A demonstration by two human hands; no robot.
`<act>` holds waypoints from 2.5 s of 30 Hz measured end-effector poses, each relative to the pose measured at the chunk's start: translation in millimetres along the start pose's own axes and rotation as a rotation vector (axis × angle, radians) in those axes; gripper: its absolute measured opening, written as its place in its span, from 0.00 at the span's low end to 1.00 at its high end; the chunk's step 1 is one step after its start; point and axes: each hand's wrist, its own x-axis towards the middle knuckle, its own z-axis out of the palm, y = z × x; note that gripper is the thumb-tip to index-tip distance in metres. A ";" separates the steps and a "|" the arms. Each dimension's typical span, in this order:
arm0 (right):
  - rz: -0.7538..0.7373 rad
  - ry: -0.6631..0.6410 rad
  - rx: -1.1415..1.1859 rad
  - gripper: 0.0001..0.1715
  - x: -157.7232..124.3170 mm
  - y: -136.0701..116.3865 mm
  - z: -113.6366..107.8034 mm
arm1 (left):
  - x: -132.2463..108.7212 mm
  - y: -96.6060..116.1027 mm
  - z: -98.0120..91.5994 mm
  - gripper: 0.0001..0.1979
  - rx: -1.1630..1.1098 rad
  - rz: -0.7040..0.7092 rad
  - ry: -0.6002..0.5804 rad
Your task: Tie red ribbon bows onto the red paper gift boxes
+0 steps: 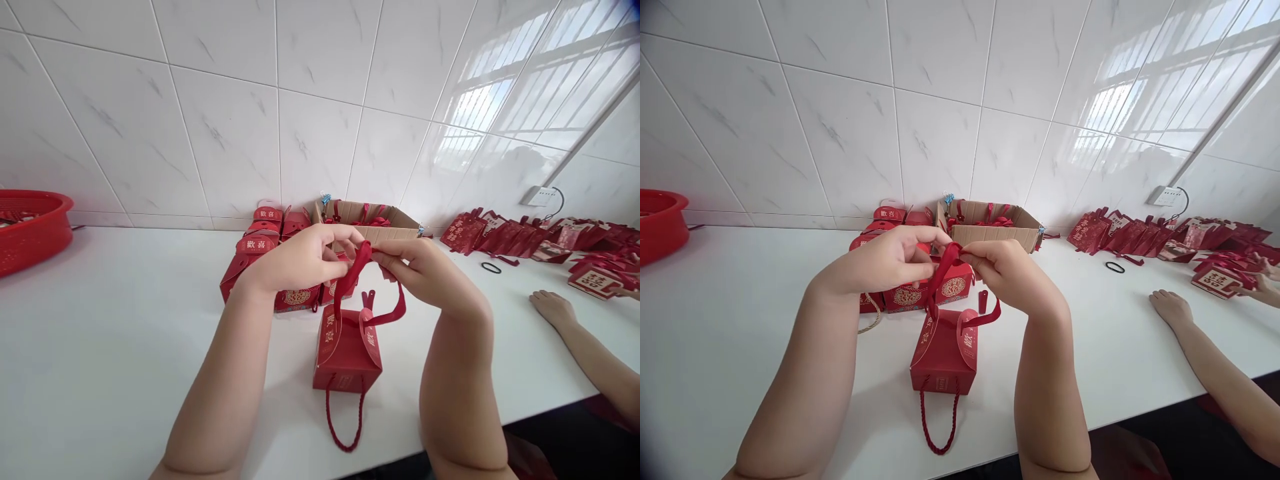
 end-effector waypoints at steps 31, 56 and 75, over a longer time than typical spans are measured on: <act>0.196 0.523 0.694 0.19 -41.6 20.5 22.2 | -14.5 22.6 -15.7 0.09 0.564 0.012 0.242; 0.795 0.709 0.498 0.26 -175.2 88.6 72.7 | -127.6 -77.8 -18.0 0.14 -0.069 -0.401 0.408; 0.773 0.694 0.175 0.31 -170.7 79.7 65.5 | -112.8 -95.8 1.7 0.18 0.348 -0.388 0.449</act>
